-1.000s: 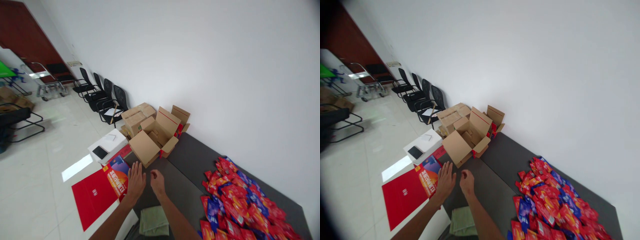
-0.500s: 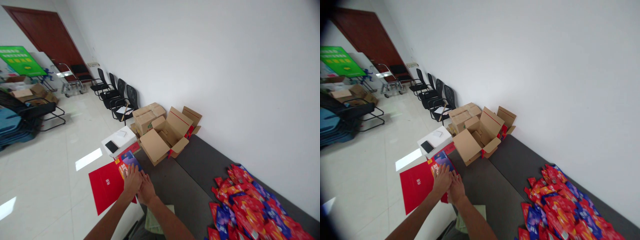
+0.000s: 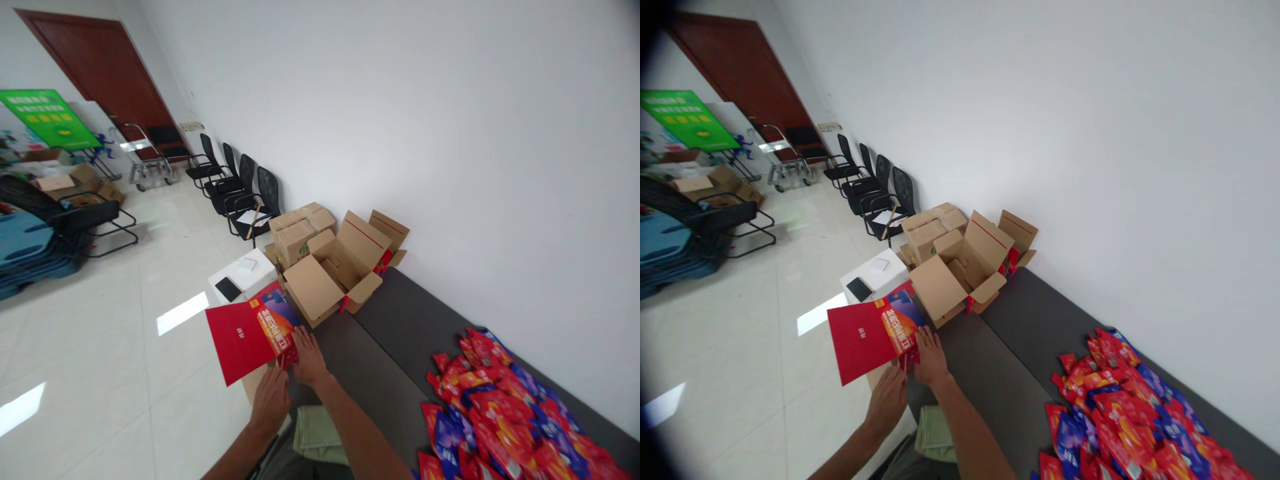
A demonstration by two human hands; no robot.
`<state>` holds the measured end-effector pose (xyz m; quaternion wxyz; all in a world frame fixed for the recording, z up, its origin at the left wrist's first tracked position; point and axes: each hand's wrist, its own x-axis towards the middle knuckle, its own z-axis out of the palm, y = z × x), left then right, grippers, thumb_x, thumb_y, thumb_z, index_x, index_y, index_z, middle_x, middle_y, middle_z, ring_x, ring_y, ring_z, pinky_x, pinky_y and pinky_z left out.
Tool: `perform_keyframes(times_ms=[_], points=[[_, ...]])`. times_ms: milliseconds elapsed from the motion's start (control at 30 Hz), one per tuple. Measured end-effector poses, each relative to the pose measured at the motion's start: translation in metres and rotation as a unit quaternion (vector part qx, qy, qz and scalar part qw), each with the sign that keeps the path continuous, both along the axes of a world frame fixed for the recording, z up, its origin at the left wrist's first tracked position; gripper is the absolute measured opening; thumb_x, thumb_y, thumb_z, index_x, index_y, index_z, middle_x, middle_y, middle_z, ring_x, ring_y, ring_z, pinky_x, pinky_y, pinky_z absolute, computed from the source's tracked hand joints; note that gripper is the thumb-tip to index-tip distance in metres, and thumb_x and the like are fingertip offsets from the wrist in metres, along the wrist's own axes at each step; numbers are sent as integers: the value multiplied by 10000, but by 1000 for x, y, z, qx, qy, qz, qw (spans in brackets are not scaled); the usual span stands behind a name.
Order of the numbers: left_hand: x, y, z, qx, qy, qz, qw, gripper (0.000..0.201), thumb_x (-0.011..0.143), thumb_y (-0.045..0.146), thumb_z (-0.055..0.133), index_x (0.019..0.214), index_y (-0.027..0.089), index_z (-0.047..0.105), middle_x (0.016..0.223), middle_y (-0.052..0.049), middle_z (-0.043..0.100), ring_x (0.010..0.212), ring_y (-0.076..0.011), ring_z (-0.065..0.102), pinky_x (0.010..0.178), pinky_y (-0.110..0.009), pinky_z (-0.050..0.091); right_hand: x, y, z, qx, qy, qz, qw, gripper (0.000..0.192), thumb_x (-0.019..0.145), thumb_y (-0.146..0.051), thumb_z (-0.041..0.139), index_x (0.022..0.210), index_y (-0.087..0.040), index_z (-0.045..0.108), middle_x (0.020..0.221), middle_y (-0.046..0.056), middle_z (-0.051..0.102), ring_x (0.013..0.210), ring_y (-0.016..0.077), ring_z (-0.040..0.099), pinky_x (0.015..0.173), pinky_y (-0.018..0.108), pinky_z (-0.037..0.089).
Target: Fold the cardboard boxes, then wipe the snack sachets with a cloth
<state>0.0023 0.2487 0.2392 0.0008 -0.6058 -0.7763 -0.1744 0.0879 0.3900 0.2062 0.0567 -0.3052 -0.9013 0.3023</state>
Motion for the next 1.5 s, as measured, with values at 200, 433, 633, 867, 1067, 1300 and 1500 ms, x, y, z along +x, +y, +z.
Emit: perform_keyframes(times_ms=[200, 433, 633, 867, 1067, 1300, 1500], points=[[-22, -4, -29, -41, -16, 130, 991, 424, 815, 236, 517, 1221, 117, 542, 1209, -179, 592, 1165, -314, 534, 958, -471, 440, 8, 12, 1, -26, 12, -27, 999, 921, 688, -252, 572, 1523, -166, 194, 1613, 83, 184, 1489, 231, 71, 1188, 426, 76], [-34, 29, -59, -99, -191, 42, 976, 435, 877, 236, 443, 1302, 152, 482, 1231, -132, 649, 1149, -227, 610, 951, -360, 481, 6, 10, -4, -37, -1, -40, 999, 932, 659, -188, 550, 1523, -193, 201, 1614, 50, 192, 1489, 262, 39, 1173, 487, 90], [-26, 37, -44, -129, -129, 59, 981, 382, 920, 219, 400, 1282, 166, 512, 1177, -110, 672, 1080, -200, 635, 882, -302, 469, 16, 8, -2, -43, -8, -62, 997, 836, 706, -206, 521, 1506, -191, 278, 1567, 59, 316, 1450, 272, 192, 1137, 424, 231], [-15, 62, -27, -197, 15, 62, 978, 325, 912, 166, 422, 1199, 171, 574, 1078, -106, 666, 1040, -228, 604, 879, -327, 424, 30, 6, -4, -35, -16, -100, 994, 799, 689, -118, 489, 1470, -220, 350, 1540, 44, 358, 1399, 269, 280, 1088, 416, 313], [-11, 84, -34, -183, 41, 45, 981, 381, 849, 47, 412, 1173, 150, 582, 1058, -122, 650, 1037, -256, 567, 865, -368, 401, 44, 2, -10, -37, -32, -116, 992, 797, 687, -112, 500, 1459, -259, 366, 1521, 35, 389, 1385, 269, 296, 1095, 450, 295], [4, 97, -41, -150, 68, 33, 986, 480, 811, 60, 453, 1288, 48, 508, 1132, -186, 610, 1067, -306, 544, 901, -421, 385, 62, -1, -17, -41, -49, -128, 990, 749, 682, -136, 526, 1416, -247, 430, 1512, 42, 407, 1396, 269, 280, 1099, 463, 289], [18, 101, -37, -72, 98, 27, 992, 521, 868, 123, 419, 1378, 27, 449, 1327, -232, 527, 1219, -335, 475, 1009, -465, 357, 78, 1, -20, -43, -62, -158, 985, 791, 652, -138, 543, 1426, -253, 421, 1508, 55, 414, 1398, 300, 283, 1102, 491, 268]])
